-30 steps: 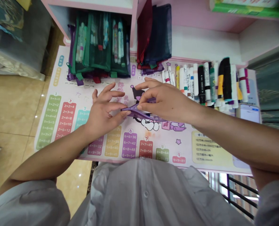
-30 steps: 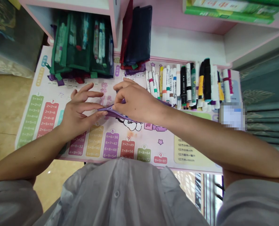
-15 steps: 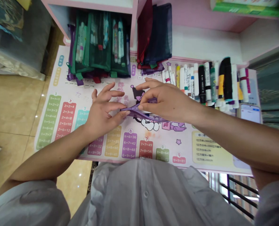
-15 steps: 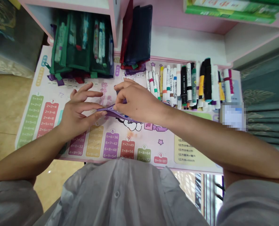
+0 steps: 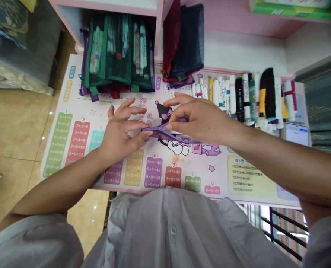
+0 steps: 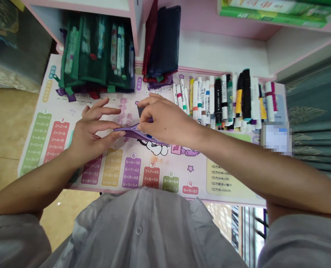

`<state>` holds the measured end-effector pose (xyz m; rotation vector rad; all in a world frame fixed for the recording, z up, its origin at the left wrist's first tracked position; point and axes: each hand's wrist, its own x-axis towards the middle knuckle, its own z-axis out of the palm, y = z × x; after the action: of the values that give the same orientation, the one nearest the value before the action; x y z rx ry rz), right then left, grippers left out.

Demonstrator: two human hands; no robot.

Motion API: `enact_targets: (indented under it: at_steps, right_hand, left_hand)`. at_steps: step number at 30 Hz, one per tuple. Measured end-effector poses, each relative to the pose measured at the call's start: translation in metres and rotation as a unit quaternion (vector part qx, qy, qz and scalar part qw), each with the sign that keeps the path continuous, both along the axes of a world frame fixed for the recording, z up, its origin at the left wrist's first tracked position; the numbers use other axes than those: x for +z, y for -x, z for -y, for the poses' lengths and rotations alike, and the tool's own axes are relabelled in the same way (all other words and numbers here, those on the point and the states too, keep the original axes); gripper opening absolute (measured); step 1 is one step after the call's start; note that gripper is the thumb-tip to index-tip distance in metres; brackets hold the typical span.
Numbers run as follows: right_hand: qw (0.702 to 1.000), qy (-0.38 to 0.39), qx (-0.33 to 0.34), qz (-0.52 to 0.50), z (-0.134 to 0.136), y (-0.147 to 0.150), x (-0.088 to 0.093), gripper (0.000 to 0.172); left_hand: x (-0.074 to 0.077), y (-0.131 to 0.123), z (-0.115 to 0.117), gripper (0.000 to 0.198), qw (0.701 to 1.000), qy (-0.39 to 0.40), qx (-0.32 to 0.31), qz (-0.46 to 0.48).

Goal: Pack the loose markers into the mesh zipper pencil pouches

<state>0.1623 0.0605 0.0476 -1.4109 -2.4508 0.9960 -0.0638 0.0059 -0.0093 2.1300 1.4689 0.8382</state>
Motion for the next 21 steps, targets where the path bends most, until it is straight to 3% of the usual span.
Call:
enact_targets:
  at_steps: [21]
  right_hand:
    - [1.000, 0.000, 0.002, 0.000, -0.0014, -0.0081, -0.0011, 0.013]
  left_hand:
    - [0.0003, 0.0016, -0.0006, 0.018, 1.000, -0.001, 0.010, 0.000]
